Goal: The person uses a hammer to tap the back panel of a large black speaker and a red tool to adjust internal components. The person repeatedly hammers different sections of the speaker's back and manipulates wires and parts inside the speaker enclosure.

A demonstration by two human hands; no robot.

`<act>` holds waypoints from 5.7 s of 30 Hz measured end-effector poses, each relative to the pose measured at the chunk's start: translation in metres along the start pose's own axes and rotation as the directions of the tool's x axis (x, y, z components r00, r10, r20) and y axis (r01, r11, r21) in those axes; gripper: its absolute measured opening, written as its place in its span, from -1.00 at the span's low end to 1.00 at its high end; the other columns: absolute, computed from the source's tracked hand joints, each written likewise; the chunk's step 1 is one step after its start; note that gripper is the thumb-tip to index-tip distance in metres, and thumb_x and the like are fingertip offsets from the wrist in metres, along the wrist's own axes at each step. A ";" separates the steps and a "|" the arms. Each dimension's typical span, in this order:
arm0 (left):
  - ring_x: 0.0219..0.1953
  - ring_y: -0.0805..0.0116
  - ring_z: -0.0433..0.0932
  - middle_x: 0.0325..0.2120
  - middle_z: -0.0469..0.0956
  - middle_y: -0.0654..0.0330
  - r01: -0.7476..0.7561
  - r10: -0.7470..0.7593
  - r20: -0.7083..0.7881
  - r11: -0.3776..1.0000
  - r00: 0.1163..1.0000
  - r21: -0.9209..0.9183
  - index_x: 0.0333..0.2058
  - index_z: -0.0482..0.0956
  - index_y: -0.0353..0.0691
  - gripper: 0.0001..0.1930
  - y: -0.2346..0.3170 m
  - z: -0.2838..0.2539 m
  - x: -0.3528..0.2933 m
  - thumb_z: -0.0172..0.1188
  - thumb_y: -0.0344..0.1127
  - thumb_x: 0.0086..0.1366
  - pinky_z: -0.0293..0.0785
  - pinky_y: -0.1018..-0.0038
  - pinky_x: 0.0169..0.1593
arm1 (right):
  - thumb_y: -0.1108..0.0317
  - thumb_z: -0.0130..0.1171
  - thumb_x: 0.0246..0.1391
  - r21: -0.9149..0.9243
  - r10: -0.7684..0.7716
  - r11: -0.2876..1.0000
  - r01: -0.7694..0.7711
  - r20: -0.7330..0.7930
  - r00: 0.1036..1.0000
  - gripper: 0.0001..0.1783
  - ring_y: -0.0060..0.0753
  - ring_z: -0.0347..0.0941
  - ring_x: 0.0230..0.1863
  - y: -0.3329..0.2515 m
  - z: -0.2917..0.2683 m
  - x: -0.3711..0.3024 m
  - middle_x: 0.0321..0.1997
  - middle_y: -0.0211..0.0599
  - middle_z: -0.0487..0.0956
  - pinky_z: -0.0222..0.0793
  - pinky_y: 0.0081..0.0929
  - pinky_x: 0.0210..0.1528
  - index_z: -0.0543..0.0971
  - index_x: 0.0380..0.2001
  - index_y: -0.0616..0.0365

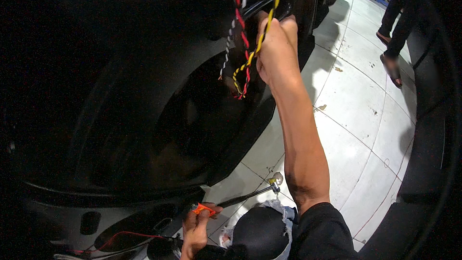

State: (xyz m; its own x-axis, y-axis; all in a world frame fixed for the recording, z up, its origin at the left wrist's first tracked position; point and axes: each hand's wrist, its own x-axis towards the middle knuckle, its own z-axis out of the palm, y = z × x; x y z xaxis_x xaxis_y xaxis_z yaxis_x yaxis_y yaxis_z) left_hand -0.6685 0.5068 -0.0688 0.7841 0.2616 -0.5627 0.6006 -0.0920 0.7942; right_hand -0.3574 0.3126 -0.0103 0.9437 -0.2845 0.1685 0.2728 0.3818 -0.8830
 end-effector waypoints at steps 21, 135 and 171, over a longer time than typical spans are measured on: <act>-0.20 0.13 0.60 -0.23 0.61 0.04 -0.369 0.390 -0.068 0.906 0.918 0.207 -0.16 0.49 -0.25 -0.90 -0.037 -0.036 -0.050 0.06 -0.44 0.38 0.46 0.30 -0.06 | 0.02 0.52 -0.25 -0.825 0.582 0.431 0.365 0.563 0.587 0.18 0.03 0.13 0.40 0.309 0.081 -0.149 0.36 0.14 0.22 0.08 -0.15 0.40 0.10 0.36 0.19; 0.13 0.02 0.43 0.04 0.45 -0.17 -0.717 0.768 0.018 0.606 0.640 -0.345 -0.26 0.58 -0.26 -0.57 0.024 -0.166 0.058 0.09 0.06 0.33 0.46 0.15 0.08 | 0.28 0.09 -0.19 -0.546 -0.743 0.139 0.826 0.495 0.452 -0.93 -0.25 0.18 -0.37 0.067 0.191 -0.171 -0.48 -0.38 0.30 0.01 -0.25 -0.21 0.51 -0.58 -0.03; 0.12 -0.01 0.47 0.04 0.46 -0.14 -0.902 0.903 -0.077 0.409 0.422 -0.141 -0.22 0.57 -0.21 -0.59 0.021 -0.137 0.140 0.02 0.05 0.38 0.43 0.17 0.13 | 0.31 0.14 0.18 -0.541 0.111 0.757 -0.367 -0.447 0.887 -0.65 -0.41 0.44 -0.38 0.350 -0.116 -0.259 -0.36 -0.29 0.50 0.37 -0.48 -0.31 0.34 -0.06 0.25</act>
State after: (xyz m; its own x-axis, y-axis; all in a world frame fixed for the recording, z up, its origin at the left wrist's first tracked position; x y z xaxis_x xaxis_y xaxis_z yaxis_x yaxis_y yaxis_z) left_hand -0.5677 0.6730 -0.1000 0.8615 0.1008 0.4976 -0.4831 -0.1382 0.8646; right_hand -0.5283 0.4183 -0.4133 0.7841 -0.6036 -0.1443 -0.2409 -0.0818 -0.9671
